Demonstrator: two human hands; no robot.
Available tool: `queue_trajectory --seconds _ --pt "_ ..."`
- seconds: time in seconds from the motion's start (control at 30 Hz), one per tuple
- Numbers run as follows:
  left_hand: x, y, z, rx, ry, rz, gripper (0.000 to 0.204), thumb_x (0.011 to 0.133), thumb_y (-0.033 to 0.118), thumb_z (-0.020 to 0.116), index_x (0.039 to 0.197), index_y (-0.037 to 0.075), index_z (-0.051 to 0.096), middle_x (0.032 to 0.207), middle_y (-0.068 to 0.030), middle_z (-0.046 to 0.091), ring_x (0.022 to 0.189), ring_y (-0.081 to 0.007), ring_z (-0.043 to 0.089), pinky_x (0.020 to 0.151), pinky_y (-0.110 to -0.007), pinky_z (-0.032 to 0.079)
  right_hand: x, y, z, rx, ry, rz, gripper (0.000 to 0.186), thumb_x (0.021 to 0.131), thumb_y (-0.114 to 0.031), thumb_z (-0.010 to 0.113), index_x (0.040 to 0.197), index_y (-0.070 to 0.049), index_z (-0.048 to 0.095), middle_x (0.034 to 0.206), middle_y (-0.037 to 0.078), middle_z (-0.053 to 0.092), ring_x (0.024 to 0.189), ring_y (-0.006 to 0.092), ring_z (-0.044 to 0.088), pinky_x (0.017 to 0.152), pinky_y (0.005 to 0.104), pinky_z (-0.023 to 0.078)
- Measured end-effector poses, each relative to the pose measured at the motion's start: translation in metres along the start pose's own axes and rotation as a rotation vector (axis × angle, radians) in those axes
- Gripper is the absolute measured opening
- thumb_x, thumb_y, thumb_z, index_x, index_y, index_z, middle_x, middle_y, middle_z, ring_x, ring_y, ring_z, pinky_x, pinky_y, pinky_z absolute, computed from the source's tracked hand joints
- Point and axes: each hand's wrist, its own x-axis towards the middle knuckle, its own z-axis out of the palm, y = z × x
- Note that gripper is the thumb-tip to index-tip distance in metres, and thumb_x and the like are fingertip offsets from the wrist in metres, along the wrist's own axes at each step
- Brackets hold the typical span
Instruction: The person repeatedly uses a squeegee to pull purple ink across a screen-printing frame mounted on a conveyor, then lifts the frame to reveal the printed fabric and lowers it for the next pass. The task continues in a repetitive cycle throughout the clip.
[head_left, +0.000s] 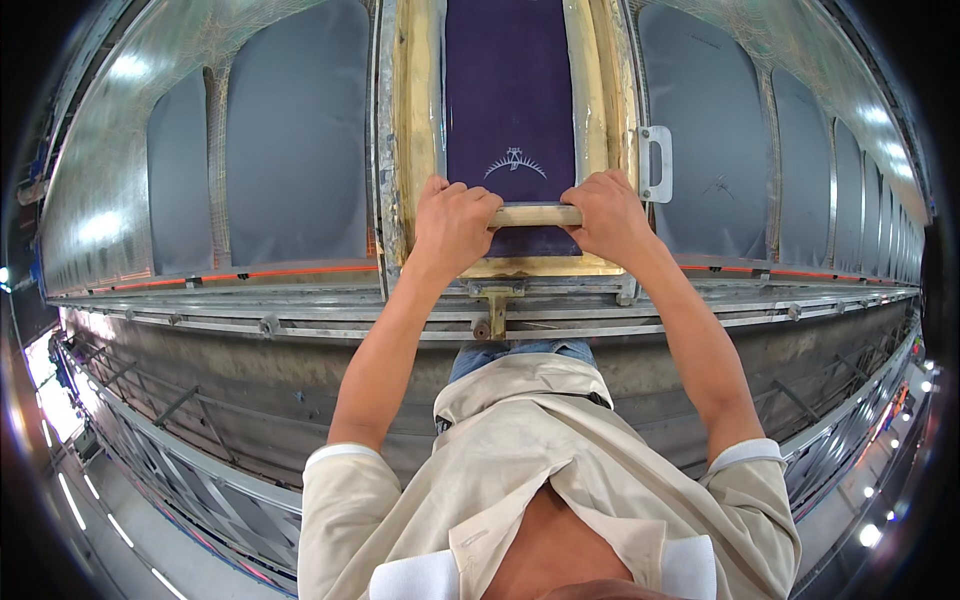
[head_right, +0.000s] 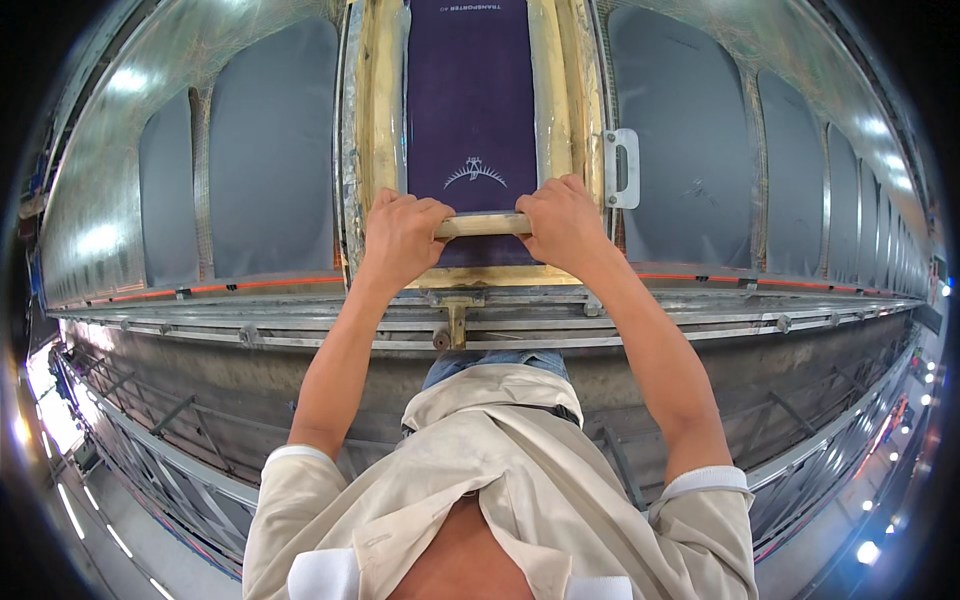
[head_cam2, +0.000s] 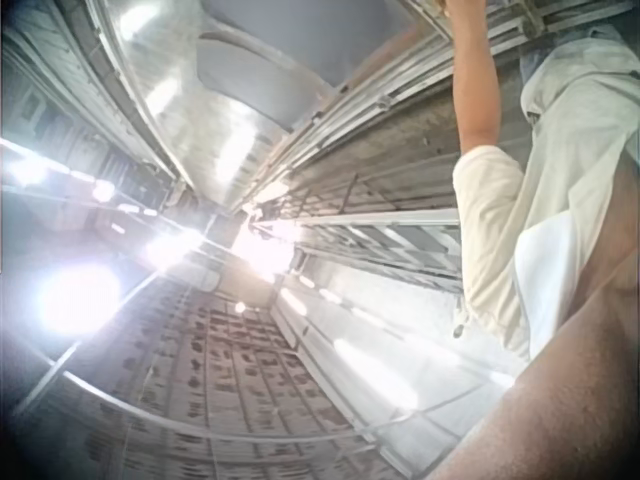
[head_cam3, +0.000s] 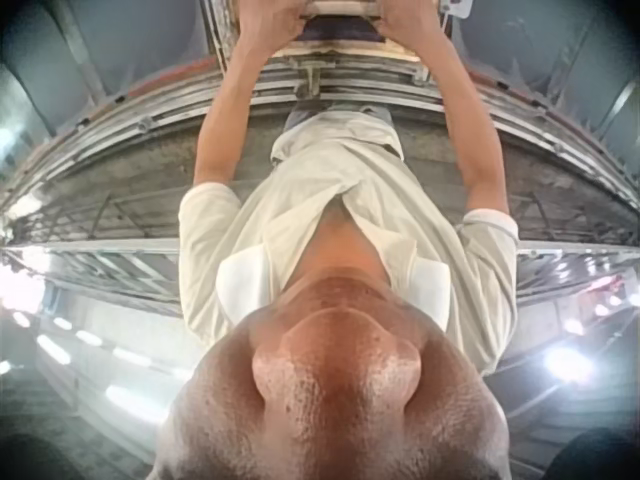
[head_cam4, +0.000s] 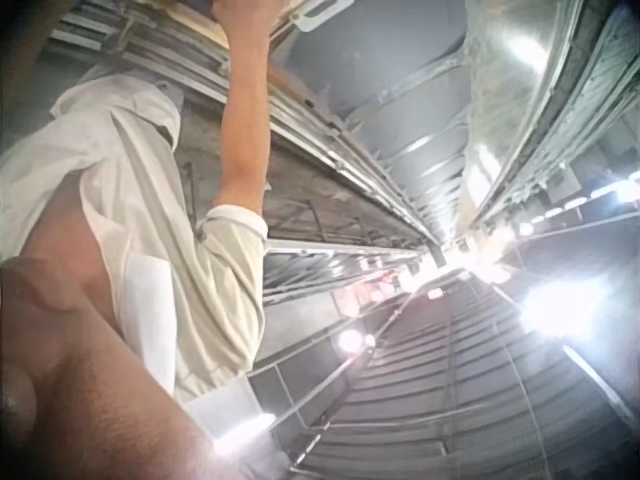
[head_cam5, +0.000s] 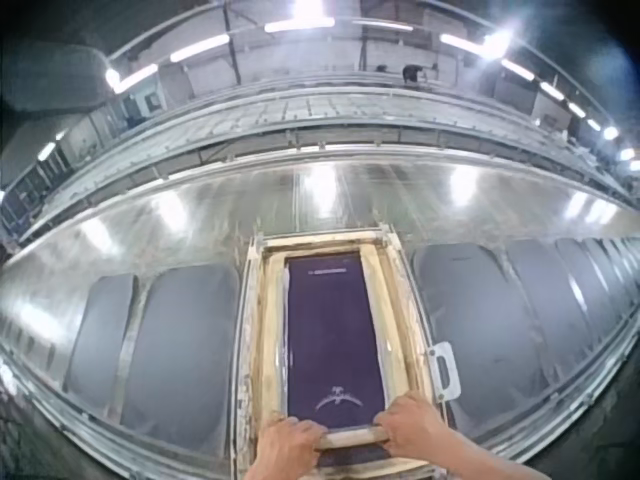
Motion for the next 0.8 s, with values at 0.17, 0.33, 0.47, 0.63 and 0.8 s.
queue_trajectory --seconds 0.17,0.33,0.47,0.63,0.8 --pt "0.069 -0.030 -0.021 0.018 -0.109 -0.002 0.011 0.075 0.016 0.081 0.085 0.015 0.076 0.078 -0.0014 0.072 0.073 -0.0241 0.065 0.082 -0.038 0.042 0.058 0.030 -0.033 -0.040 -0.165 0.077 0.019 0.079 -0.026 0.081 0.091 -0.012 0.076 0.080 0.009 0.070 0.087 0.0301 0.065 0.088 0.0431 0.046" --pt "0.232 -0.110 -0.046 0.122 -0.024 0.030 0.019 0.074 0.023 0.083 0.089 0.014 0.076 0.079 -0.0052 0.073 0.083 -0.0293 0.069 0.079 -0.045 0.050 0.210 0.112 -0.090 -0.128 -0.066 0.100 0.030 0.082 -0.034 0.079 0.093 -0.007 0.072 0.087 0.012 0.072 0.088 0.0351 0.070 0.089 0.0458 0.052" --pt "0.341 -0.149 -0.055 0.191 -0.058 -0.013 0.027 0.076 0.032 0.083 0.096 0.015 0.076 0.086 -0.0098 0.074 0.092 -0.0340 0.070 0.081 -0.048 0.053 0.303 0.199 -0.107 -0.177 0.043 0.023 0.037 0.081 -0.036 0.080 0.104 -0.009 0.073 0.098 0.014 0.074 0.097 0.0366 0.071 0.086 0.0472 0.056" --pt "0.394 -0.193 -0.037 0.215 -0.008 -0.020 0.029 0.079 0.038 0.080 0.099 0.017 0.077 0.091 -0.0094 0.076 0.092 -0.0354 0.071 0.081 -0.047 0.053 0.359 0.227 -0.124 -0.085 -0.001 0.042 0.032 0.077 -0.034 0.082 0.096 -0.008 0.076 0.094 0.016 0.075 0.091 0.0371 0.072 0.082 0.0469 0.057" --pt "0.385 -0.189 -0.036 0.171 -0.060 -0.094 0.035 0.077 0.041 0.083 0.104 0.019 0.078 0.084 -0.0101 0.074 0.086 -0.0344 0.070 0.076 -0.046 0.054 0.356 0.221 -0.109 -0.100 0.014 0.092 0.034 0.071 -0.034 0.084 0.091 -0.007 0.078 0.090 0.021 0.074 0.086 0.0387 0.073 0.077 0.0467 0.057"
